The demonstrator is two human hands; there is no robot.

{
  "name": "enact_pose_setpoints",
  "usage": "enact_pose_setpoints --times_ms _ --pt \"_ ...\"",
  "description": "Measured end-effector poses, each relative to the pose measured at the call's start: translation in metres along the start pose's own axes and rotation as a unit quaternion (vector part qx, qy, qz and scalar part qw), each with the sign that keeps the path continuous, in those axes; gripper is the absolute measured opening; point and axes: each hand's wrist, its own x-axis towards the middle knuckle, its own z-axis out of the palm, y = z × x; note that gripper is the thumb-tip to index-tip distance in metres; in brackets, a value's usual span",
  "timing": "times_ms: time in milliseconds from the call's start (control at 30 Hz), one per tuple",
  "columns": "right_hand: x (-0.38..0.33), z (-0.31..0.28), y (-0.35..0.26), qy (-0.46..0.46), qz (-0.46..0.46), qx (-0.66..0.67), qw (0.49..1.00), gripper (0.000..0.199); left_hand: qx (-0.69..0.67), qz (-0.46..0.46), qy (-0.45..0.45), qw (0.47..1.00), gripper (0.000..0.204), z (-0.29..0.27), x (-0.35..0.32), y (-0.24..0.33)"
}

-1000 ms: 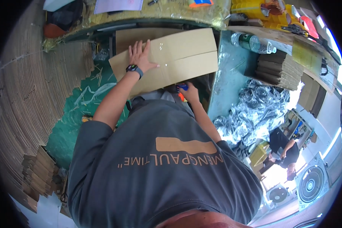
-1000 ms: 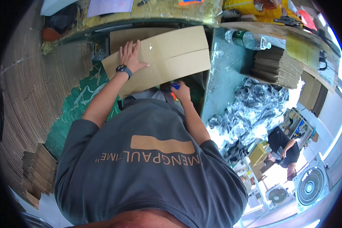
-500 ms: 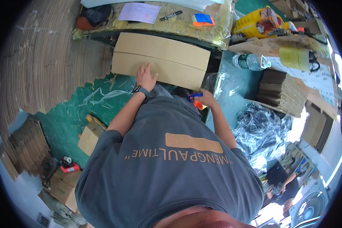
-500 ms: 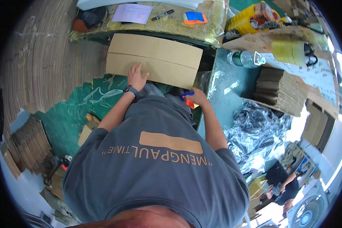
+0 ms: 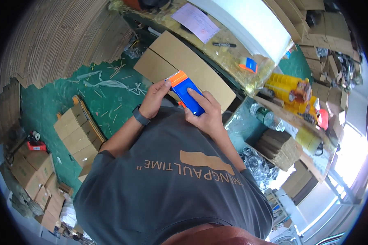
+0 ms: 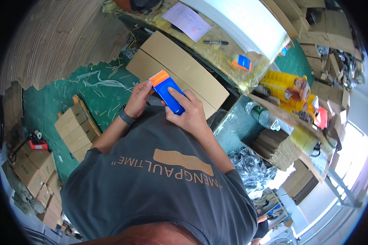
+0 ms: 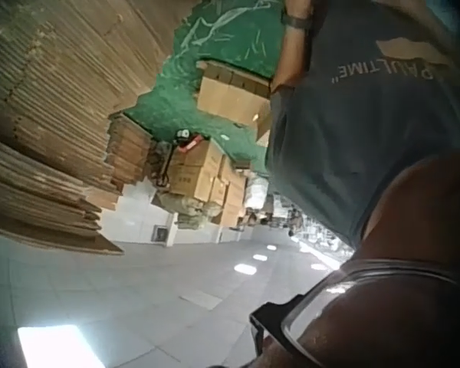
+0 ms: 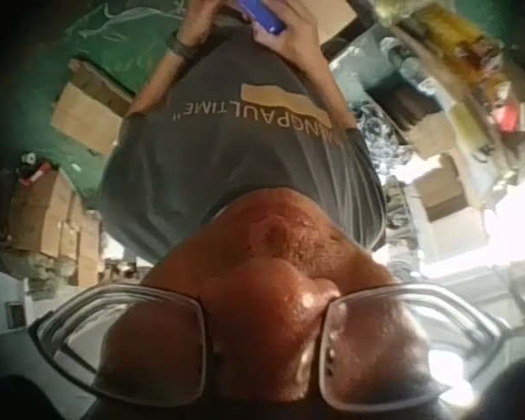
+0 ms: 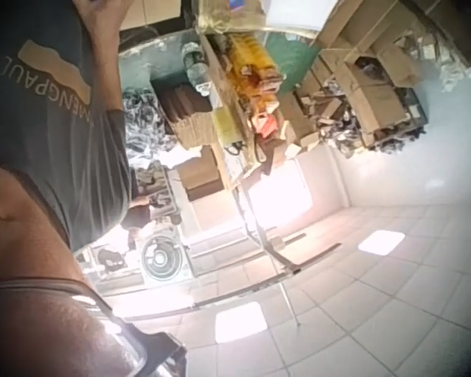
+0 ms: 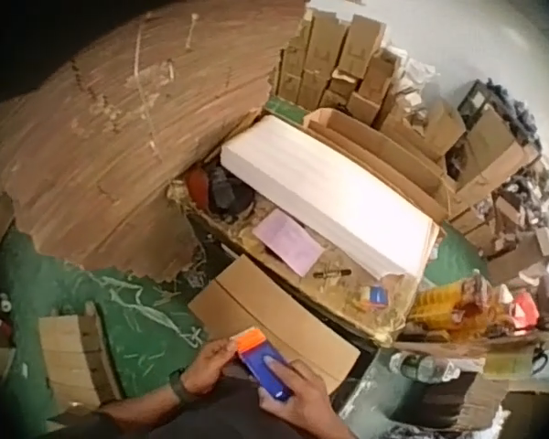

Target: Packaging plastic products into cardboard boxes with protective foam and sealing them with tape.

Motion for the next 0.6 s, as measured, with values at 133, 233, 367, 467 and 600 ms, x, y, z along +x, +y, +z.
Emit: enact_pose_setpoints --times_ms 133,233,367,467,600 --pt "0.06 0.046 0.031 -0.045 -0.112 -0.053 0.991 0.067 -0.357 0.038 0.056 0.932 0.042 -0.062 0.036 0.035" --pt "0.088 0.072 0.093 -0.09 -0.062 -0.128 0.986 0.062 -0.235 0.072 0.153 0.957 0.043 -0.132 0.122 0.032" --pt "0.143 0.129 0.117 -0.192 0.031 -0.202 0.96 0.05 -0.118 -0.047 0.283 0.951 0.041 -0.239 0.226 -0.1" --pt "0.148 0.174 0.14 -0.215 0.02 -0.221 0.951 0.047 -0.112 -0.058 0.267 0.956 0.039 -0.296 0.239 -0.172" --pt "0.148 0.164 0.133 -0.208 0.068 -0.237 0.947 0.045 0.257 -0.182 0.093 0.945 0.042 -0.312 0.258 -0.189"
